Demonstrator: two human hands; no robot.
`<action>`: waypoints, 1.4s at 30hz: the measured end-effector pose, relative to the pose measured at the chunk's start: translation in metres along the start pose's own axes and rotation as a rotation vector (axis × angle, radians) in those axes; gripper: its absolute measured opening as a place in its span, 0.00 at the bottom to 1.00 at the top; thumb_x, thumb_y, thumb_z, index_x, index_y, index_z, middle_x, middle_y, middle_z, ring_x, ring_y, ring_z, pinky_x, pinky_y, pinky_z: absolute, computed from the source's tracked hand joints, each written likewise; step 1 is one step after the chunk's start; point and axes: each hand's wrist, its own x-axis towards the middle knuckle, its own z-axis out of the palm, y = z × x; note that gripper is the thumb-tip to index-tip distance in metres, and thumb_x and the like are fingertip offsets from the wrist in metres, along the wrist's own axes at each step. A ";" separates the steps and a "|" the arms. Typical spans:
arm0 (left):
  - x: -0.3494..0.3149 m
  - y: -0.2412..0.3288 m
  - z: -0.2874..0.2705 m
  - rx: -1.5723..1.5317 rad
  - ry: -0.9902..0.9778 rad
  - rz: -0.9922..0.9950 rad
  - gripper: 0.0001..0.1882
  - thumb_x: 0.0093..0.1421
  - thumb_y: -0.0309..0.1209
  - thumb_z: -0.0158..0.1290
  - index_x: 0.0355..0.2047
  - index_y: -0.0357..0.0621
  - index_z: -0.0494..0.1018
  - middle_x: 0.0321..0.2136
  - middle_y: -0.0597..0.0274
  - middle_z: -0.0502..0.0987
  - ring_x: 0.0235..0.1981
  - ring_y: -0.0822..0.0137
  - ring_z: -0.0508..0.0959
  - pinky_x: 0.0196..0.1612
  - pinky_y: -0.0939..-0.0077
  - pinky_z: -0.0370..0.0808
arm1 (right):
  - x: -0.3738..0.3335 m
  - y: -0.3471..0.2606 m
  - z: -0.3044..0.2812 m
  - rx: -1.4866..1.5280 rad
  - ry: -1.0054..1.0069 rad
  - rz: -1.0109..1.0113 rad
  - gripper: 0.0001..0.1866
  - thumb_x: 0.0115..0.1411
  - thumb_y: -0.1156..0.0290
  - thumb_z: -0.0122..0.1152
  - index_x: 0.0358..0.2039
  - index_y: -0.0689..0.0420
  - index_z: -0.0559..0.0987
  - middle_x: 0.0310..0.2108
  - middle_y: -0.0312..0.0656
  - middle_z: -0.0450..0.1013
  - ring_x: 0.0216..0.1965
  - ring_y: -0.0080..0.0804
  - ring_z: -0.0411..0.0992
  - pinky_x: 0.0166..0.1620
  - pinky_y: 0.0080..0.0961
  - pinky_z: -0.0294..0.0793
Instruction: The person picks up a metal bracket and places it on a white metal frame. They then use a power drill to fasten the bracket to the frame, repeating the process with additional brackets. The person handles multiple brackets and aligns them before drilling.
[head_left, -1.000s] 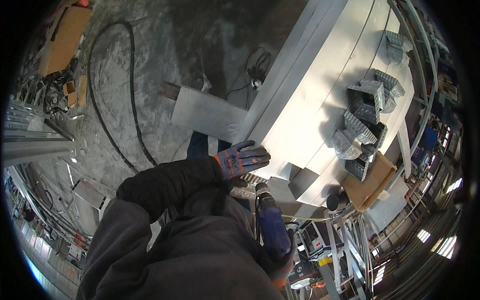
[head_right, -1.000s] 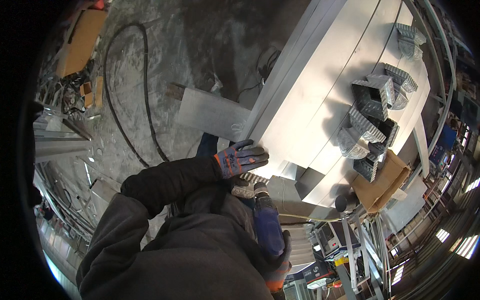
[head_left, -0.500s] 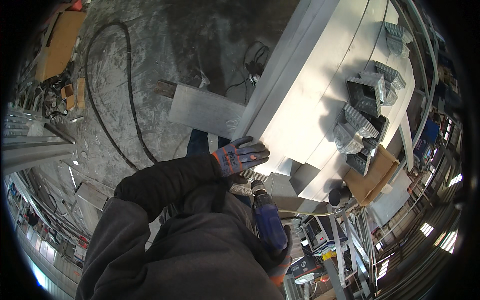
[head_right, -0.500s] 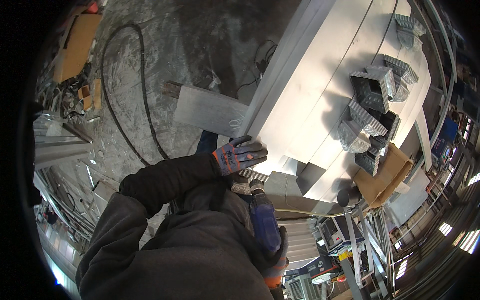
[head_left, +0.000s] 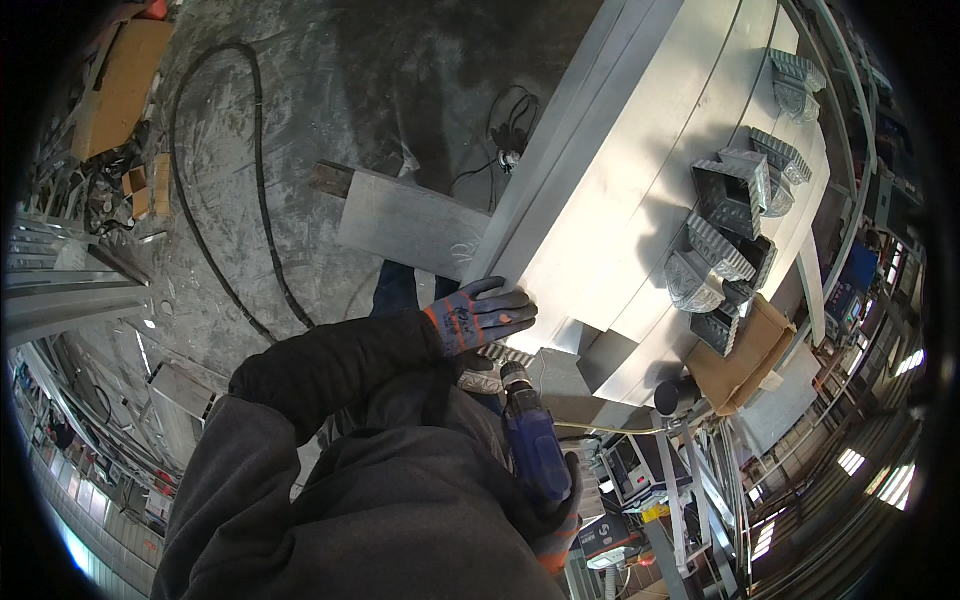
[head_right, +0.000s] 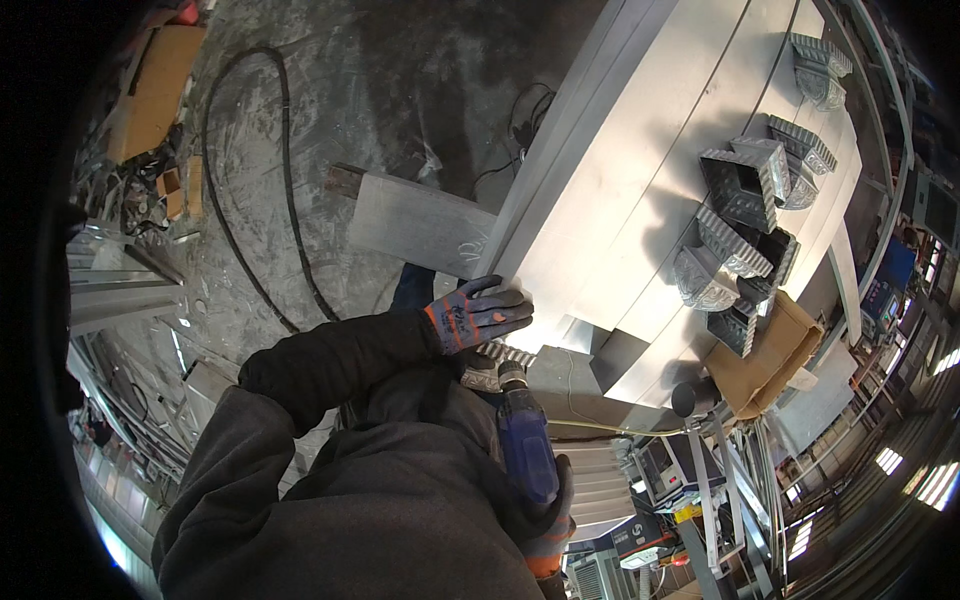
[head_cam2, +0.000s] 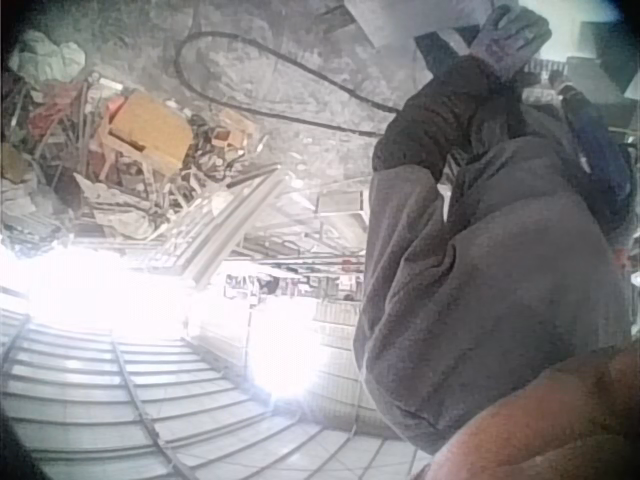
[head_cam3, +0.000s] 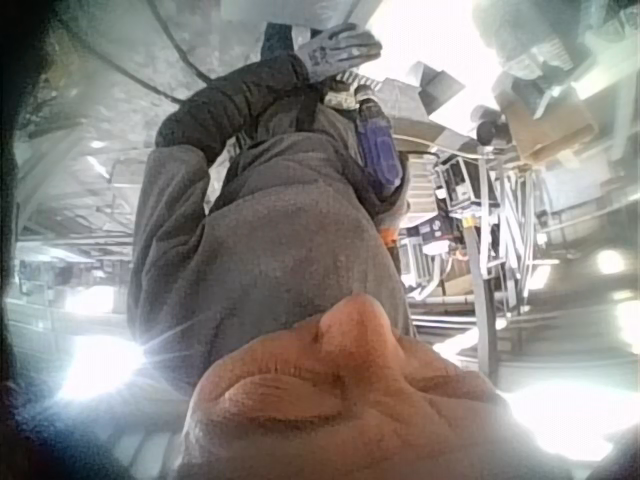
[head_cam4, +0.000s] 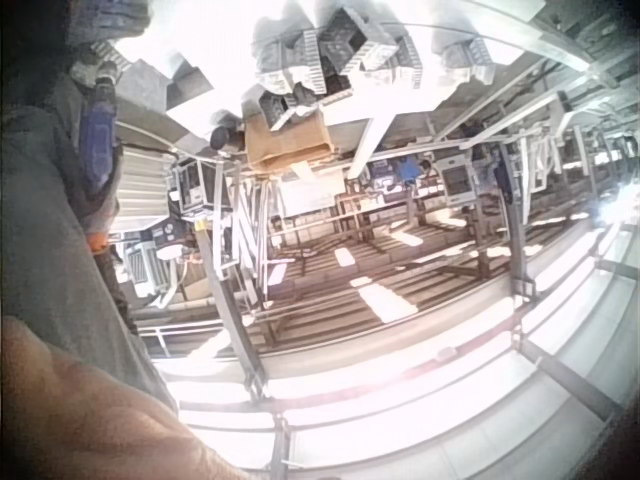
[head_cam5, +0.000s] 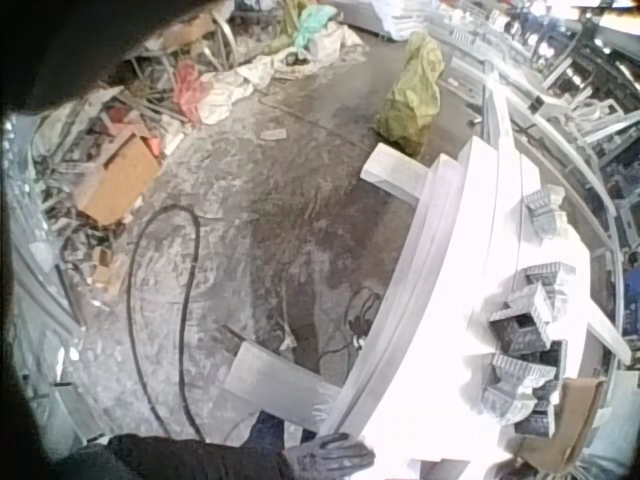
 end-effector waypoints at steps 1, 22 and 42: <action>0.002 0.001 -0.005 -0.007 -0.018 -0.010 0.24 0.71 0.35 0.50 0.67 0.55 0.66 0.67 0.65 0.67 0.71 0.65 0.64 0.75 0.55 0.61 | 0.000 -0.003 -0.002 0.048 -0.031 0.067 0.53 0.51 0.62 0.82 0.70 0.66 0.61 0.63 0.60 0.68 0.62 0.50 0.72 0.61 0.40 0.74; 0.004 0.001 -0.020 -0.077 0.031 -0.007 0.27 0.70 0.34 0.49 0.69 0.61 0.64 0.71 0.68 0.64 0.73 0.65 0.63 0.74 0.50 0.62 | 0.015 -0.002 -0.012 -0.137 -0.216 -0.150 0.58 0.49 0.59 0.83 0.71 0.69 0.58 0.66 0.58 0.64 0.67 0.52 0.65 0.69 0.45 0.64; 0.003 0.000 -0.020 -0.106 0.032 0.013 0.28 0.68 0.34 0.50 0.68 0.61 0.66 0.70 0.68 0.66 0.72 0.66 0.64 0.74 0.48 0.61 | 0.026 -0.036 -0.015 -0.305 -0.394 -0.097 0.51 0.53 0.65 0.79 0.70 0.68 0.59 0.62 0.61 0.69 0.59 0.57 0.74 0.60 0.46 0.74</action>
